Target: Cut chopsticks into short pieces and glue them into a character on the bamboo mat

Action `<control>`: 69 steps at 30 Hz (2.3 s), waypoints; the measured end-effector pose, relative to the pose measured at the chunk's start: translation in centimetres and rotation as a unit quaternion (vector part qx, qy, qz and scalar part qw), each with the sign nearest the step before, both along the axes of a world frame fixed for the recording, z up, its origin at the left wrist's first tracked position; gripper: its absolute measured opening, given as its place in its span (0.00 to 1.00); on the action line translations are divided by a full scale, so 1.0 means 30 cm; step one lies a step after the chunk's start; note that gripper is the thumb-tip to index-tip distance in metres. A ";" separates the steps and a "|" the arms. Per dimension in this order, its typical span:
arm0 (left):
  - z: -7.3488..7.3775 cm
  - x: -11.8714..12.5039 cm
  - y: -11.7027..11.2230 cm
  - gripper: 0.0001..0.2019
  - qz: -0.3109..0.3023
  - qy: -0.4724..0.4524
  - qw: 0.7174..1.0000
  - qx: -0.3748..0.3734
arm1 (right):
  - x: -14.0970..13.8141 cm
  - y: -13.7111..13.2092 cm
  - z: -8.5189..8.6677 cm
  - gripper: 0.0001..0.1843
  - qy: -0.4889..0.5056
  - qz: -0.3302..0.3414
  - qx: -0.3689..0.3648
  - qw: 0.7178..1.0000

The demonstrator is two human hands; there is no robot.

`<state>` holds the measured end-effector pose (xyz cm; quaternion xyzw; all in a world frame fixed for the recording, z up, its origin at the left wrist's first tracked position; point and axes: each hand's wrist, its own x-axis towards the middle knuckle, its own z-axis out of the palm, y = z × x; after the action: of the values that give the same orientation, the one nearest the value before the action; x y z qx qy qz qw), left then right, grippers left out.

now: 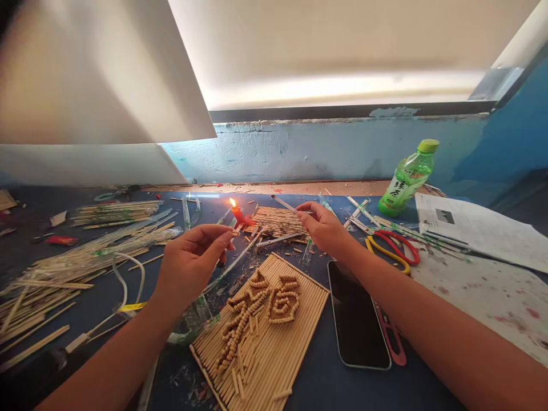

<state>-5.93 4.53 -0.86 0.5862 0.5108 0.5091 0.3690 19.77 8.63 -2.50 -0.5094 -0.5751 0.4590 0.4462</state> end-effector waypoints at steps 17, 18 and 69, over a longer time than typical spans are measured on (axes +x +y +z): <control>-0.030 -0.021 0.011 0.08 0.002 -0.035 0.998 -0.048 | -0.241 0.189 0.006 0.13 -0.276 0.050 0.165 0.946; -0.030 -0.019 0.008 0.08 0.001 -0.033 0.998 -0.050 | -0.239 0.189 0.003 0.13 -0.277 0.049 0.168 0.945; -0.025 -0.009 0.011 0.08 0.014 -0.043 0.997 -0.068 | -0.238 0.200 -0.003 0.12 -0.252 0.051 0.162 0.953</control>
<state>-6.21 4.86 -1.60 0.5301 0.5361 0.5034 0.4220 12.62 14.63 -2.60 -0.4997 -0.7602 0.2390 0.3395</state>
